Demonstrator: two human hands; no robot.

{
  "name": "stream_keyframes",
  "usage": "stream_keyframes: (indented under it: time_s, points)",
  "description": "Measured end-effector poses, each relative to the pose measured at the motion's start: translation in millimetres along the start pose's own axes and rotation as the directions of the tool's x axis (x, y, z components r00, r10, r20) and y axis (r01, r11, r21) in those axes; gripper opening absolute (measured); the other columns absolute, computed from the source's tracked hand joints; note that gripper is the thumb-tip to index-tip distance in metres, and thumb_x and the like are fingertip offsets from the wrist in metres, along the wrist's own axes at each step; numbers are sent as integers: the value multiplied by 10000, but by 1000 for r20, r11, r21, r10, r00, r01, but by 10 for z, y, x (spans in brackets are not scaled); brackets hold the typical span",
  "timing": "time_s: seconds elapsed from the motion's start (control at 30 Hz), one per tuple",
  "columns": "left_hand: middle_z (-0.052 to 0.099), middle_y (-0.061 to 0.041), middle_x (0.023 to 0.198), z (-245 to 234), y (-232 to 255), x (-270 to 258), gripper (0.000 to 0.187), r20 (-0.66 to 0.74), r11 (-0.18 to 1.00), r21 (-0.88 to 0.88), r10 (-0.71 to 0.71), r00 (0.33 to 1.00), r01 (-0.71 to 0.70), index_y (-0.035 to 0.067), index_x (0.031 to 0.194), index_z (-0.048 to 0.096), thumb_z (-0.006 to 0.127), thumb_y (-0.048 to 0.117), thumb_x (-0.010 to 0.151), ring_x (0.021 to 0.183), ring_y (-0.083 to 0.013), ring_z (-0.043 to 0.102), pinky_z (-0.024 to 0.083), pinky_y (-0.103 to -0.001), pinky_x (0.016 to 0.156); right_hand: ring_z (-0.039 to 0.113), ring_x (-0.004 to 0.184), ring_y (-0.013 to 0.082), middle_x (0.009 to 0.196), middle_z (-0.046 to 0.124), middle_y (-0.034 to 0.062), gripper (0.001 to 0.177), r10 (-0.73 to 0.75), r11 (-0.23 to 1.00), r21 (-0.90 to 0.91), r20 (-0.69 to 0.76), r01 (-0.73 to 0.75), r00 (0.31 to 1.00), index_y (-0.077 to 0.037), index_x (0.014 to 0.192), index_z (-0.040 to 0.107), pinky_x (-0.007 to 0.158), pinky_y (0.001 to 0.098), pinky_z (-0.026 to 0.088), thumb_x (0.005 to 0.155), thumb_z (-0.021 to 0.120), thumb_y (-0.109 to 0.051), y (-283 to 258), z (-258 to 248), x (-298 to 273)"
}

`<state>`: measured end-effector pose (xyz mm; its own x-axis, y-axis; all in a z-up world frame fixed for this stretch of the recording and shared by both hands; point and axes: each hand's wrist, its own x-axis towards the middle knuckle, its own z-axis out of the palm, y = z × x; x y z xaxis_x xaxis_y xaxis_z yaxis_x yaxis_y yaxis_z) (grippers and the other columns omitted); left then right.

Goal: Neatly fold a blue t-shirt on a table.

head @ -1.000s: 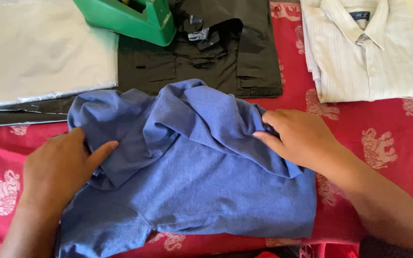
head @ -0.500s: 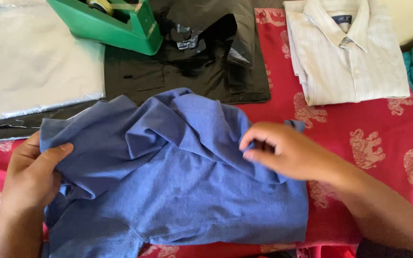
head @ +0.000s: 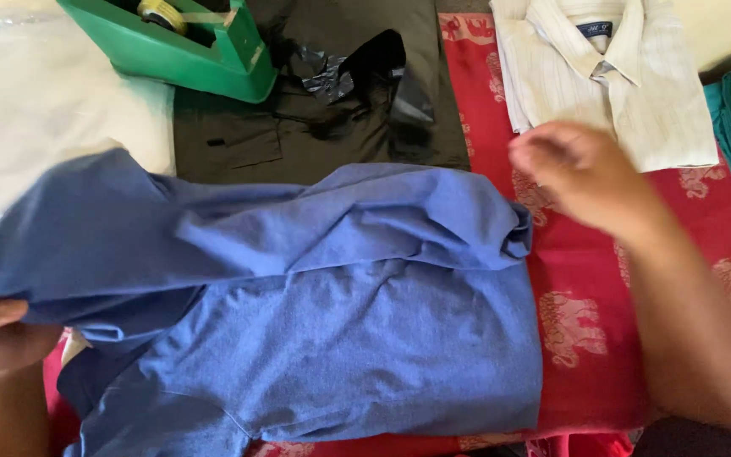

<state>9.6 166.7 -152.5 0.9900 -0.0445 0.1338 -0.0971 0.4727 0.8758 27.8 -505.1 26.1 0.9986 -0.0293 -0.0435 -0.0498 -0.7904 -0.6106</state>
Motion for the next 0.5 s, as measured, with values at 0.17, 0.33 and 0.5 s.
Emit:
stream_keyframes:
  time_s: [0.17, 0.33, 0.5]
  points:
    - [473, -59, 1592, 182, 107, 217, 712, 741, 311, 449, 395, 544, -838, 298, 1245, 454, 918, 215, 711, 1496, -321, 533, 585, -347, 1160, 602, 447, 140, 729, 772, 62, 186, -1, 991, -130, 266, 37, 964, -96, 1031, 754, 411, 248, 437, 928, 712, -246, -329, 320, -159]
    - [633, -200, 1310, -553, -67, 101, 470, 557, 317, 708, 301, 774, -632, 32, 1129, 608, 882, 95, 752, 1219, -331, 666, 601, -383, 972, 694, 691, 102, 936, 765, 53, 188, -676, 728, 510, 427, 458, 601, -112, 1034, 771, 608, 198, 582, 848, 756, -92, -269, 139, -274]
    - [655, -313, 1355, -270, -25, 62, 564, 501, 189, 811, 265, 823, -554, -140, 1388, 542, 809, -14, 907, 1219, -429, 691, 584, -434, 968, 613, 460, 57, 790, 819, 41, 177, -507, 859, 300, 391, 415, 768, -87, 967, 768, 388, 163, 439, 910, 677, -228, -79, 116, -85]
